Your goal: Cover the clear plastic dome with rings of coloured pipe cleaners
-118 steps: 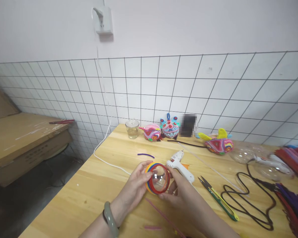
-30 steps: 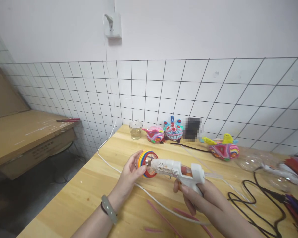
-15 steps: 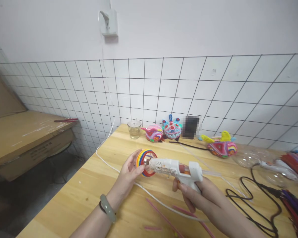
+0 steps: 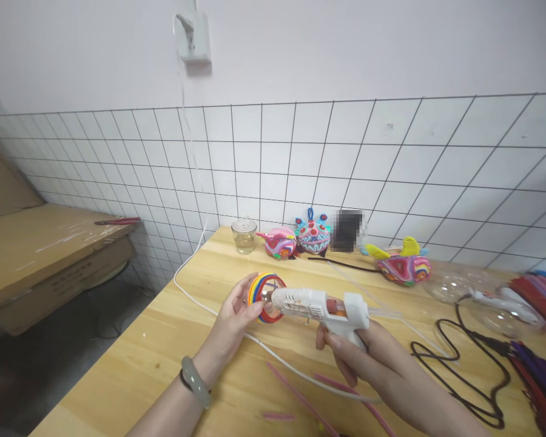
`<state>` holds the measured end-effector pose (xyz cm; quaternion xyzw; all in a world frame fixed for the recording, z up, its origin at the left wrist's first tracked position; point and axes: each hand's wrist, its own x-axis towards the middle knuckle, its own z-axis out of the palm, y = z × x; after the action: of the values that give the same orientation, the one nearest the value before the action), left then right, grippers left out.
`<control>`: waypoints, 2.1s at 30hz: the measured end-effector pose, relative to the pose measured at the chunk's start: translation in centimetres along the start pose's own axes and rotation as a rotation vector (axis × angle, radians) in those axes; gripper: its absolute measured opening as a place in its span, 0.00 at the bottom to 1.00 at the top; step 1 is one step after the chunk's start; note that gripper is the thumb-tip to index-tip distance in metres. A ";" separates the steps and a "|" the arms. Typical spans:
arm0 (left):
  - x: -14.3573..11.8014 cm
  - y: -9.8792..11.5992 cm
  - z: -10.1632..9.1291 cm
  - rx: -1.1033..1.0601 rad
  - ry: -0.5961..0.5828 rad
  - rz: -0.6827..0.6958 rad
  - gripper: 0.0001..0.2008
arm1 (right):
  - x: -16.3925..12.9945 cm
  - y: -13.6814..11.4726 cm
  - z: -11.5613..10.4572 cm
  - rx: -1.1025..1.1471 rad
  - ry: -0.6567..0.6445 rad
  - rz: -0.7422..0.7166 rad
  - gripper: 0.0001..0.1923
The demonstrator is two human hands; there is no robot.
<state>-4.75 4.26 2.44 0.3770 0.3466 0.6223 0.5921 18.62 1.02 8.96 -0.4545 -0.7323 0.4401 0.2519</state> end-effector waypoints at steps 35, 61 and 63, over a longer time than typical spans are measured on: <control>0.1 -0.2 -0.2 0.034 -0.049 0.028 0.28 | -0.1 -0.6 -0.2 -0.122 0.050 0.036 0.18; 0.1 -0.2 -0.1 0.027 -0.059 0.014 0.28 | 0.2 -0.4 -0.5 -0.058 0.027 0.030 0.18; 0.1 -0.2 -0.1 0.029 -0.061 0.017 0.28 | 0.1 -0.5 -0.4 -0.055 0.021 0.031 0.17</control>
<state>-4.72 4.43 2.21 0.4072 0.3338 0.6104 0.5917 18.69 1.22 9.59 -0.4773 -0.7341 0.4190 0.2402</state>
